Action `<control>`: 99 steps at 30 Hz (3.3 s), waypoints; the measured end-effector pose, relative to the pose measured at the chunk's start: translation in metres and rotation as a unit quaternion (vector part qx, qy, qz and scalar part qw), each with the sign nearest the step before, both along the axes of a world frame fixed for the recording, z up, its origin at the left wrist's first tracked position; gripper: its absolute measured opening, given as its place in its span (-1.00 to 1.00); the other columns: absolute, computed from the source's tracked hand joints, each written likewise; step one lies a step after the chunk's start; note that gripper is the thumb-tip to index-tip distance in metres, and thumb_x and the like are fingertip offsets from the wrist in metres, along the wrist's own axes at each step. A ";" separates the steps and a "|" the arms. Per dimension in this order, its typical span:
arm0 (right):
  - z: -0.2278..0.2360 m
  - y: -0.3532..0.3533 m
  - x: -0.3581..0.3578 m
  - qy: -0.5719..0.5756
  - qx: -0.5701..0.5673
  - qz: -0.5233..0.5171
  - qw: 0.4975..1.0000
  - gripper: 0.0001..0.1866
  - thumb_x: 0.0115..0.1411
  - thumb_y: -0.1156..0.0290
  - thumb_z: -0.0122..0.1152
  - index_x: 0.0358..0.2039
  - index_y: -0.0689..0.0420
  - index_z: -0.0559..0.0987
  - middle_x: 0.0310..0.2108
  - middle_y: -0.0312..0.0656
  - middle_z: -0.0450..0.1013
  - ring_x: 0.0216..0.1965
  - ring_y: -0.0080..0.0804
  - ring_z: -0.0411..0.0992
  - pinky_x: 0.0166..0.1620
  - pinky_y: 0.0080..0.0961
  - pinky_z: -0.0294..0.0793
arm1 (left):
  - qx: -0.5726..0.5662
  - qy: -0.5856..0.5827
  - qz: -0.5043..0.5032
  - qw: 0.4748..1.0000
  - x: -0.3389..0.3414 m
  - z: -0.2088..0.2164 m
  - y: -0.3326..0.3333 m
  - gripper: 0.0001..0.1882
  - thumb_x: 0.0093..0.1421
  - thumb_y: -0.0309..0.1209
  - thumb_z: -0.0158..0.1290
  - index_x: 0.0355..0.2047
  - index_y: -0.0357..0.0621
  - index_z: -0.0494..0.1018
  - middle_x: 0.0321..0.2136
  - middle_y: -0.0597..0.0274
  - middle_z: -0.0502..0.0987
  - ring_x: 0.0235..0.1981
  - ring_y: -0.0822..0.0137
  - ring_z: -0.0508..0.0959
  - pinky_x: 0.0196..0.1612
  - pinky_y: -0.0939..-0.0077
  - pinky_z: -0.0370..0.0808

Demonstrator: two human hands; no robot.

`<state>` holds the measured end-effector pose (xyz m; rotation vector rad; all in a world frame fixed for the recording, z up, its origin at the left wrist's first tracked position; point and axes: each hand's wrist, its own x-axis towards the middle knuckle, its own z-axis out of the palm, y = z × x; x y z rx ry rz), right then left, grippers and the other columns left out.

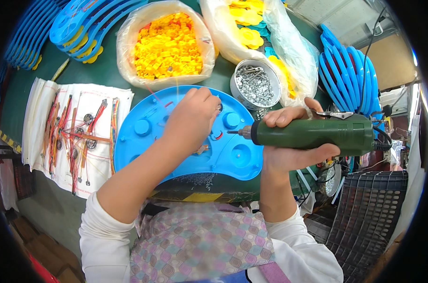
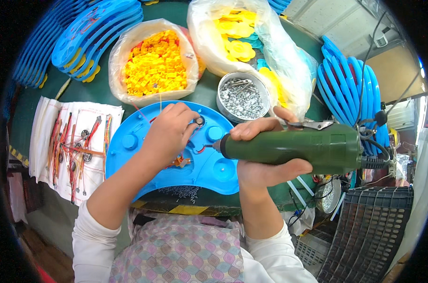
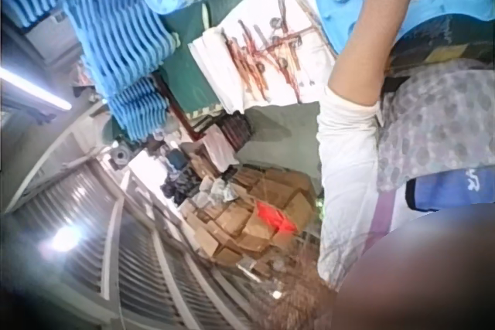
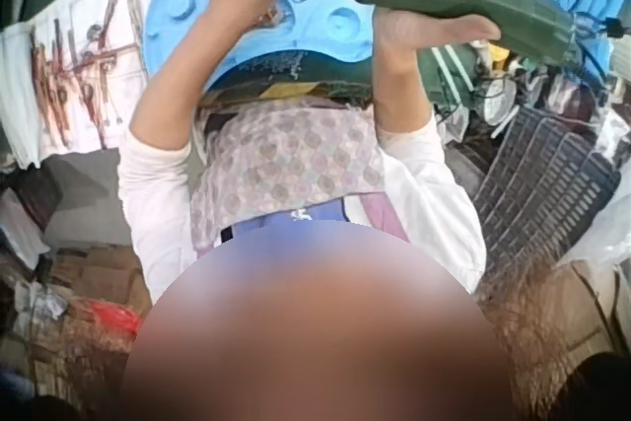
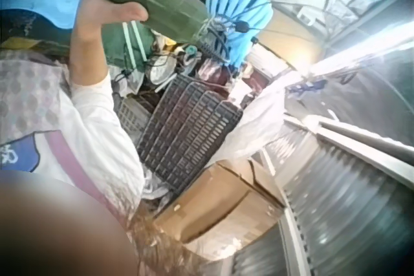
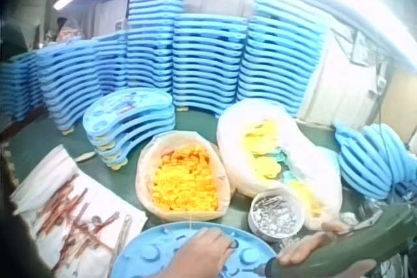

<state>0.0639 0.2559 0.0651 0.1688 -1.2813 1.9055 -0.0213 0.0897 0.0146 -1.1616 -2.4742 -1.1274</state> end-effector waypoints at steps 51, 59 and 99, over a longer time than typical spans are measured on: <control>-0.019 0.052 -0.025 0.055 -0.077 0.046 0.994 0.17 0.08 -0.73 -0.35 0.20 0.18 0.32 -0.51 -0.15 0.44 -0.50 -0.27 0.49 -0.33 -0.28 0.56 | 0.004 -0.167 -0.059 0.984 -0.001 0.016 0.039 -0.79 0.01 -0.44 0.34 -0.31 -0.13 0.63 -0.35 0.19 0.51 -0.22 0.12 0.44 -0.15 0.28 0.43; -0.018 0.079 -0.023 0.048 0.025 -0.053 0.997 0.17 0.10 -0.71 -0.29 0.14 0.28 0.30 -0.50 -0.09 0.48 -0.49 -0.26 0.51 -0.32 -0.33 0.59 | -0.019 0.023 -0.088 0.996 -0.007 -0.002 0.078 -0.84 -0.08 -0.43 0.34 -0.46 -0.10 0.59 -0.40 0.25 0.46 -0.23 0.15 0.45 -0.17 0.23 0.45; -0.011 0.042 -0.054 0.016 0.060 0.052 0.997 0.26 -0.02 -0.76 -0.19 0.18 0.31 0.28 -0.51 -0.08 0.48 -0.50 -0.23 0.51 -0.31 -0.26 0.62 | -0.081 0.074 -0.128 0.986 -0.036 0.018 0.040 -0.79 -0.01 -0.49 0.24 -0.37 -0.11 0.44 -0.42 0.17 0.41 -0.29 0.10 0.46 -0.20 0.25 0.44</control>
